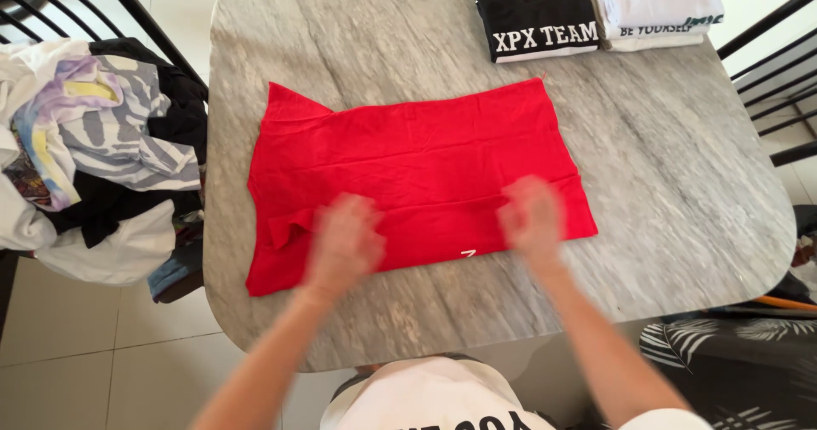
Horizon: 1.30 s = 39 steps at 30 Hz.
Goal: Fold various shirts on a dining table.
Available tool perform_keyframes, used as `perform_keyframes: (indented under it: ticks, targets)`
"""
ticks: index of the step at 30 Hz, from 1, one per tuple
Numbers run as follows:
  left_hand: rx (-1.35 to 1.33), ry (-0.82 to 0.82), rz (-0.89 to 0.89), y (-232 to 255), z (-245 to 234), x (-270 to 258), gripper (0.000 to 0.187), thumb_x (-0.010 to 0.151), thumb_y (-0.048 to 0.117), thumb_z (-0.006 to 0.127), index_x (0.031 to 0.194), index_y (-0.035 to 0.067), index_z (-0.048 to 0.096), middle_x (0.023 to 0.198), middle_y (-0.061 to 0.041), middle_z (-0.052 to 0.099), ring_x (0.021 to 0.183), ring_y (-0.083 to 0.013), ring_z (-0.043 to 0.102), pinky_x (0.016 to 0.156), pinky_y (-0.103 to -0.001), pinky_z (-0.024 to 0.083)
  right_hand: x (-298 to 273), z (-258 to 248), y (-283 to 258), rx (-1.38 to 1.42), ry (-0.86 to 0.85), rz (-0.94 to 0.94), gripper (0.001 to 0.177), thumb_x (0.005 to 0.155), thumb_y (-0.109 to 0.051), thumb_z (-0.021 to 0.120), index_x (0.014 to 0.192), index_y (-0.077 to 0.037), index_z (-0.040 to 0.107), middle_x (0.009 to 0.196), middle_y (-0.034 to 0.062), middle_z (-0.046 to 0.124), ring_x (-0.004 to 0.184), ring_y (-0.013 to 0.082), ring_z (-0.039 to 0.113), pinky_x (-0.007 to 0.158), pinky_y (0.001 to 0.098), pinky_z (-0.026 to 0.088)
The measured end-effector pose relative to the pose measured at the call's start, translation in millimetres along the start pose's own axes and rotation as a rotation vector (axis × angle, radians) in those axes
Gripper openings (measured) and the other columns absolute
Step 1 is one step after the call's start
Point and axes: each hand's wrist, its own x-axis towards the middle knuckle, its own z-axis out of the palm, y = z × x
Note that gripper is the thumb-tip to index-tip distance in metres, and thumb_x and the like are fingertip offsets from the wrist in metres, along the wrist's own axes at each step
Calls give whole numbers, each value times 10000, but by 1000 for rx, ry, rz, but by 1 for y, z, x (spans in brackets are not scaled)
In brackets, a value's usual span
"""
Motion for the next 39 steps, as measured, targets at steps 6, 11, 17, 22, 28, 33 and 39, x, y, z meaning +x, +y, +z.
perform_keyframes:
  ticks: [6, 11, 17, 22, 28, 33, 39]
  targets:
    - [-99, -324, 11, 69, 50, -29, 662, 946, 382, 651, 1486, 47, 465, 1607, -136, 391, 1501, -352, 312, 1167, -628, 256, -23, 37, -80, -141, -439, 57, 612, 913, -505, 646, 1469, -267, 550, 1630, 97, 379, 1494, 338, 356, 1131, 623, 327]
    - [28, -266, -87, -5, -8, -96, 685, 965, 408, 617, 1539, 89, 420, 1647, -106, 334, 1530, -316, 275, 1187, -610, 227, -43, 25, -17, -212, -351, 87, 717, 922, -566, 574, 1541, -220, 471, 1681, 111, 313, 1547, 360, 275, 1149, 672, 279]
    - [211, -198, -233, -69, -99, -157, 563, 946, 343, 643, 1443, 112, 514, 1558, -85, 476, 1465, -261, 403, 1202, -554, 239, -41, 19, -7, -226, -444, 215, 685, 944, -527, 592, 1542, -210, 486, 1682, 107, 315, 1535, 349, 274, 1127, 691, 266]
    - [90, 30, -426, -88, -87, -121, 282, 980, 227, 706, 1246, 151, 652, 1253, -39, 681, 1236, -247, 621, 1103, -461, 430, 14, 31, -94, -50, -242, 111, 427, 949, -375, 675, 1312, -152, 644, 1390, 94, 586, 1307, 321, 540, 1060, 529, 464]
    - [73, 74, -555, -105, -60, -57, 503, 754, 148, 769, 1239, 92, 646, 1082, -147, 671, 1019, -361, 630, 858, -509, 444, 74, 81, -231, 348, -493, -37, 431, 899, -274, 709, 1319, -195, 661, 1089, 75, 735, 909, 250, 726, 712, 368, 585]
    - [81, 30, -604, -133, -26, -72, 120, 911, 248, 746, 1026, 224, 717, 978, -56, 641, 986, -295, 649, 825, -465, 515, 71, 133, -243, 143, -652, 66, 397, 902, -300, 703, 1297, -262, 710, 1072, 70, 761, 904, 270, 727, 709, 408, 564]
    - [-95, -47, -489, -92, -86, -51, 308, 829, 289, 784, 1044, 87, 695, 1000, -99, 627, 925, -343, 635, 726, -473, 516, 65, 119, -248, 701, -737, 711, 347, 961, -260, 573, 1273, -186, 704, 1015, 49, 797, 792, 158, 776, 632, 322, 573]
